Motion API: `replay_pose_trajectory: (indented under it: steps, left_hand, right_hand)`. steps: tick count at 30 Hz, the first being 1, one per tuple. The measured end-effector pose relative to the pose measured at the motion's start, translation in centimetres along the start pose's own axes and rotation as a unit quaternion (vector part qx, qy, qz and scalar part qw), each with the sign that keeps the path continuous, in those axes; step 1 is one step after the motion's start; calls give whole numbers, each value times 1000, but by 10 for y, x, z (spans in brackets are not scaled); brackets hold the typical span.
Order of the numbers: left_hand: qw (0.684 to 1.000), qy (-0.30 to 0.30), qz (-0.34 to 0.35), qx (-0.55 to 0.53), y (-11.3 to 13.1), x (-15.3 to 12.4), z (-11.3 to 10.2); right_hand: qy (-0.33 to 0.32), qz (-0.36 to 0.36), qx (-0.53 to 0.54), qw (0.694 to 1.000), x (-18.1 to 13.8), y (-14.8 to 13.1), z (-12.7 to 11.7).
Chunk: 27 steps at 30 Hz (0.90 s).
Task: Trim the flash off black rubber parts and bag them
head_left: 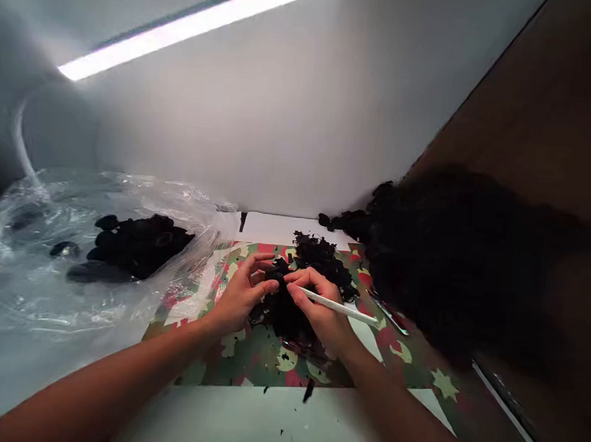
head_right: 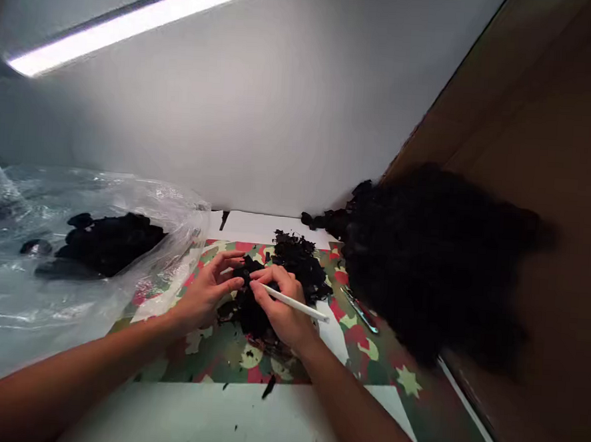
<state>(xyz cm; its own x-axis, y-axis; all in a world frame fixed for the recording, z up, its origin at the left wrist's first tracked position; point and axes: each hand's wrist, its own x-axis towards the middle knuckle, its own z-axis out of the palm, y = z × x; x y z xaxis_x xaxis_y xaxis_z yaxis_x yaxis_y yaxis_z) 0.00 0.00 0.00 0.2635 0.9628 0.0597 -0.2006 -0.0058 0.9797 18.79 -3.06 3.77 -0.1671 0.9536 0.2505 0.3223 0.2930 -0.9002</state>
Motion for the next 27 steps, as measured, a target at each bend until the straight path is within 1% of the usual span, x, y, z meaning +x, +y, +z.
replay_pose_trajectory:
  steps: [4,7,9,11,13,15,17,18,20,21,23,25,26,27]
  left_hand:
    - [1000,3,-1,-8,-1,0,-1]
    - [1000,15,3,-10,0,-1,1]
    - [1000,19,10,-9,2,-3,4]
    - [1000,9,15,-16,5,-5,7]
    - [999,-16,13,-33,7,-7,9]
    - [997,-48,8,-60,8,-8,10]
    - [991,-82,4,-102,8,-8,8]
    - [988,-94,1,-123,7,-7,7]
    - [981,-108,-10,-158,7,-6,5]
    - [980,-108,-17,-168,6,-5,4]
    - [979,-93,-25,-177,5,-4,3]
    - [983,-65,-23,-171,2,-2,2]
    - [985,-50,-19,-164,0,0,2]
    - [987,-36,-16,-157,-1,1,2]
  right_hand:
    - [5,-22,-34,999,1,4,-1]
    - [20,-74,-82,994,-1,3,4]
    - [39,-121,-137,982,-1,3,8]
    - [81,-158,-204,963,1,7,9]
    - [136,-158,-259,943,8,16,5]
    - [174,-109,-278,939,18,29,-6]
    - [186,-45,-254,948,27,41,-20]
    - [190,-25,-244,951,31,46,-27]
    - [183,0,-220,958,34,52,-36]
    - [169,6,-206,964,34,53,-38]
    - [117,12,-170,978,32,50,-37]
    - [65,14,-108,992,28,43,-30]
    - [57,15,-62,996,26,38,-26]
    - [63,14,-14,998,23,34,-23]
